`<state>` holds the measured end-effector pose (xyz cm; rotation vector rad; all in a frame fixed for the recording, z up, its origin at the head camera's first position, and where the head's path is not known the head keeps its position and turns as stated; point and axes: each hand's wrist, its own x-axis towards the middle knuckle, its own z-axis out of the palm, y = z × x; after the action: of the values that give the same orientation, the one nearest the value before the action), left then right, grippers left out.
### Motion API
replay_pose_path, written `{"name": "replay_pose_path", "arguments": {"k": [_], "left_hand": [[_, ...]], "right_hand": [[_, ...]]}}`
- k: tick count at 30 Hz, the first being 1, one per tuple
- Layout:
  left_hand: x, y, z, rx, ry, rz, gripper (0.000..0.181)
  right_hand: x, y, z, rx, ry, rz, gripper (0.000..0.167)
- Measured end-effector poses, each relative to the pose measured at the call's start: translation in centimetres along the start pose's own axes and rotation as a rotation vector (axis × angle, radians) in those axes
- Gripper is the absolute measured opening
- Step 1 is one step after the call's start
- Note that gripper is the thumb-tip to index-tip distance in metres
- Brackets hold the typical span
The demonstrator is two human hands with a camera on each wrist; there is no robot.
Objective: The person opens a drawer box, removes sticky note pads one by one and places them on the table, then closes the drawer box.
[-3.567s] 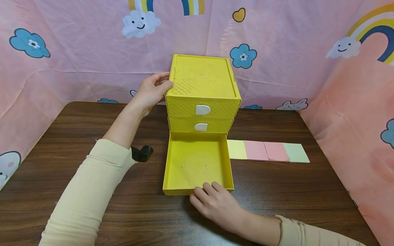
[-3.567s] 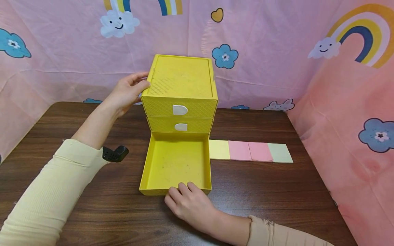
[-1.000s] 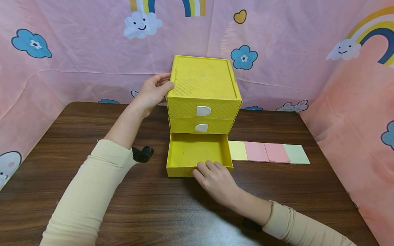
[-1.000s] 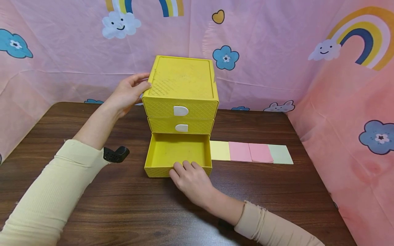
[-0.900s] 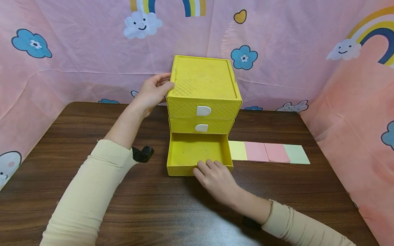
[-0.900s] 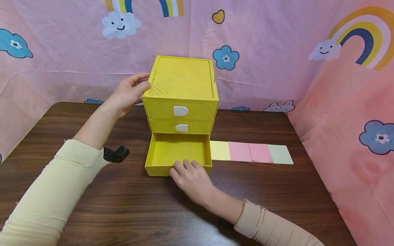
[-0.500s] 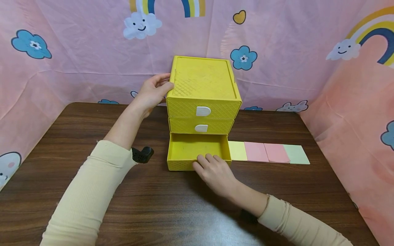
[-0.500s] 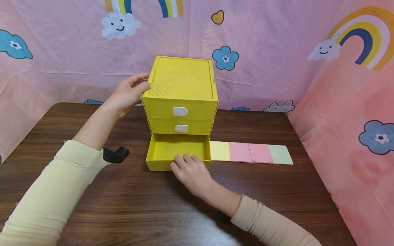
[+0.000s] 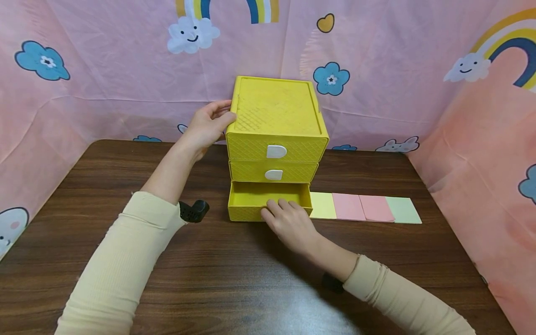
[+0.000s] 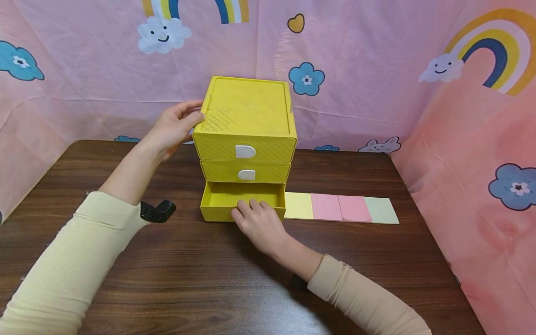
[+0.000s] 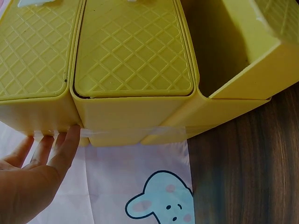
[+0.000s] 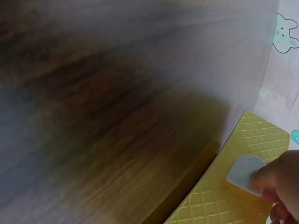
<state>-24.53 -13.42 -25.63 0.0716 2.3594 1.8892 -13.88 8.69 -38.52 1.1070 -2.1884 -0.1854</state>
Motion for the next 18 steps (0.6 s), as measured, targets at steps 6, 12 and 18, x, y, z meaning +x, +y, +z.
{"name": "replay_pose_path", "arguments": {"k": [6,12,18], "left_hand": [[0.0,-0.1,-0.1,0.011,-0.003,0.004,0.055],[0.2,-0.1,0.0,0.015,0.006,0.001,0.054],[0.2,-0.2,-0.1,0.014,0.001,0.004,0.054]], "right_hand": [[0.3,0.4,0.7,-0.008,-0.043,0.023,0.025],[0.7,0.9,1.6,-0.022,-0.054,0.035,0.026],[1.1,1.3,2.3,-0.015,-0.028,0.04,0.023]]}}
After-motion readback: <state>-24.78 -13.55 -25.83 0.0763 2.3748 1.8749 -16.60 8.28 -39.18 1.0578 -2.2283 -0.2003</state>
